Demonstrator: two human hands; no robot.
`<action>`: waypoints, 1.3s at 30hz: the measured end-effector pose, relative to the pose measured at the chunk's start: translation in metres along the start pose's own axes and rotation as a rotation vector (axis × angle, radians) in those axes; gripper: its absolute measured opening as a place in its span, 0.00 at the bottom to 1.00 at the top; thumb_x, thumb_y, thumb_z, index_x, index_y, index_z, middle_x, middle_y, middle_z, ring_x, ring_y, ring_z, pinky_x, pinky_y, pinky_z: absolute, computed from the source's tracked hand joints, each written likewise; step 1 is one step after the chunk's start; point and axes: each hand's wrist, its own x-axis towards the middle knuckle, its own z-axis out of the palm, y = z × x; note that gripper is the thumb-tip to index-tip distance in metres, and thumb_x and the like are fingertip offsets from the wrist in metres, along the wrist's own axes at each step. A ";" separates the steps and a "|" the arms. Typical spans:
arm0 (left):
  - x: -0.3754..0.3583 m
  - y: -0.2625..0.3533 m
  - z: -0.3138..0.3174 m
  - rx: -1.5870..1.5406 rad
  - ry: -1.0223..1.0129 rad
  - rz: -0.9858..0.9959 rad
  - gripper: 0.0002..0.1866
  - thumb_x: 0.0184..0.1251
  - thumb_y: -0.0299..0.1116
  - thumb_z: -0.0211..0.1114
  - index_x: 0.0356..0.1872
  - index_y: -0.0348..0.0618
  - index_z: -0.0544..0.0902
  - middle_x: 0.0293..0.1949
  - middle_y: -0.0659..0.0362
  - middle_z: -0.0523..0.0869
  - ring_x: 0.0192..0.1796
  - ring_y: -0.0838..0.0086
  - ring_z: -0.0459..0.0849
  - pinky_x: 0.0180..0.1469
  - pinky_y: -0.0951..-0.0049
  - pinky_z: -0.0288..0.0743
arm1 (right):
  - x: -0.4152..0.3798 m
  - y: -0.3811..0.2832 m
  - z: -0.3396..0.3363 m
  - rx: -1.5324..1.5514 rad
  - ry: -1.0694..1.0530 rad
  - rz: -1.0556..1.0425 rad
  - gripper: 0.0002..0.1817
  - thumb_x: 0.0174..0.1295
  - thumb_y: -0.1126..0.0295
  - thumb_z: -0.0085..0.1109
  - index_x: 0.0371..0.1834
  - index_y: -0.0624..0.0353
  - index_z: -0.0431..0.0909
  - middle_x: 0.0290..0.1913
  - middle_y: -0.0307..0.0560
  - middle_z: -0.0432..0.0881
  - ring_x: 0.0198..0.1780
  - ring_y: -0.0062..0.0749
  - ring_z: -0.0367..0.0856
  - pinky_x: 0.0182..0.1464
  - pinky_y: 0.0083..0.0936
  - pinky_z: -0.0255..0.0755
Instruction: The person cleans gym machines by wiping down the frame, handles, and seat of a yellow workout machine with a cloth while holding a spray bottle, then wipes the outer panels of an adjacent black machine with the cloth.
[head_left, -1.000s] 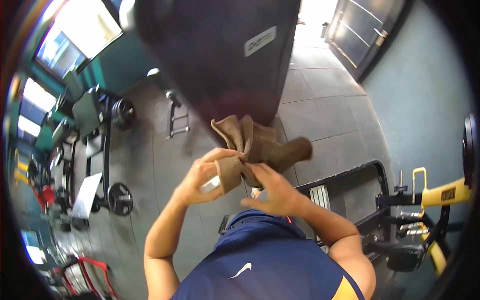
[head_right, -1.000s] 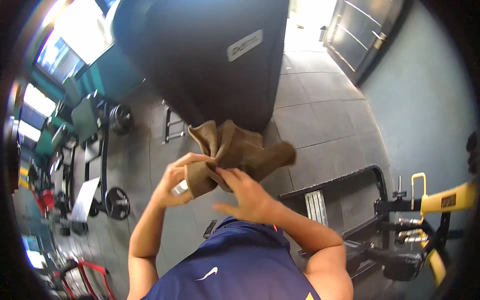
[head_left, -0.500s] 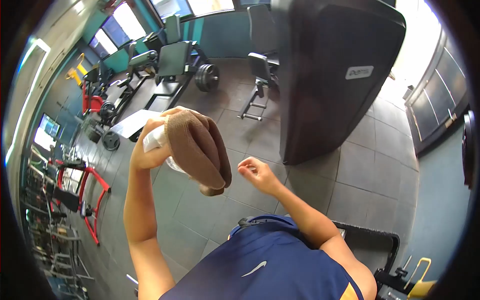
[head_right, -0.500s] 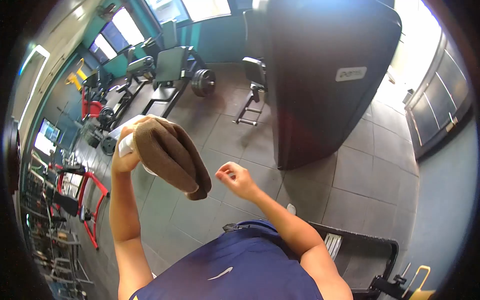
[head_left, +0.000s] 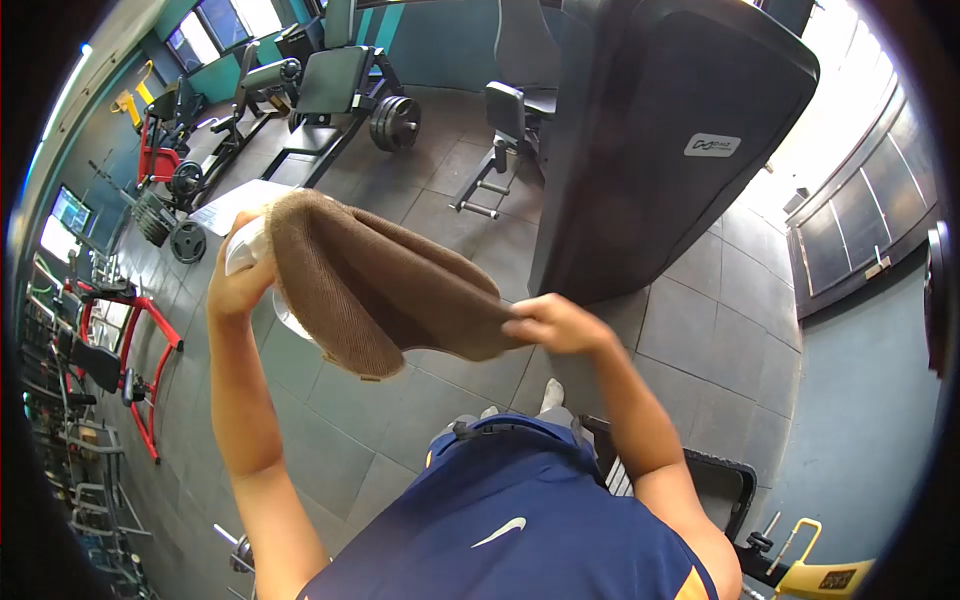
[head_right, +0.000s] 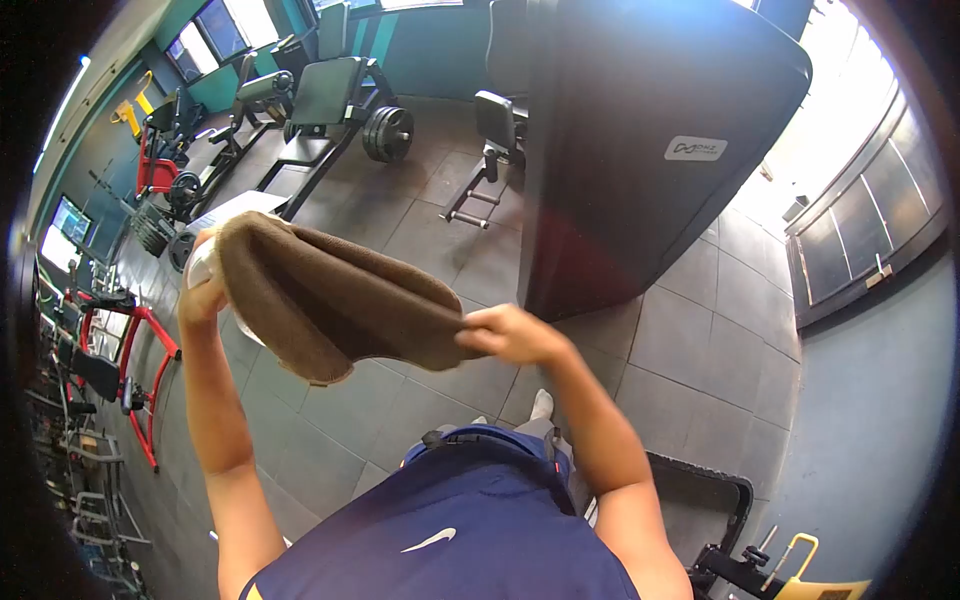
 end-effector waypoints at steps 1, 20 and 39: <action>0.003 0.002 0.008 0.013 -0.070 -0.030 0.24 0.57 0.29 0.70 0.55 0.34 0.77 0.53 0.57 0.83 0.52 0.75 0.80 0.57 0.72 0.72 | -0.010 0.001 -0.029 -0.053 -0.058 0.143 0.13 0.69 0.63 0.59 0.38 0.65 0.81 0.27 0.38 0.80 0.31 0.19 0.71 0.37 0.28 0.71; -0.042 -0.034 0.265 0.133 -0.702 0.392 0.14 0.58 0.33 0.70 0.41 0.33 0.84 0.66 0.36 0.69 0.66 0.47 0.73 0.63 0.57 0.72 | -0.072 0.000 0.001 0.942 0.903 0.245 0.20 0.68 0.65 0.61 0.56 0.69 0.73 0.51 0.51 0.81 0.52 0.34 0.81 0.57 0.32 0.77; -0.010 -0.106 0.289 0.269 -0.146 -0.003 0.04 0.61 0.25 0.63 0.32 0.34 0.83 0.31 0.50 0.84 0.38 0.60 0.84 0.40 0.65 0.77 | 0.059 -0.009 -0.305 -1.026 1.482 -0.466 0.19 0.64 0.51 0.59 0.51 0.50 0.82 0.64 0.63 0.70 0.64 0.62 0.65 0.66 0.59 0.56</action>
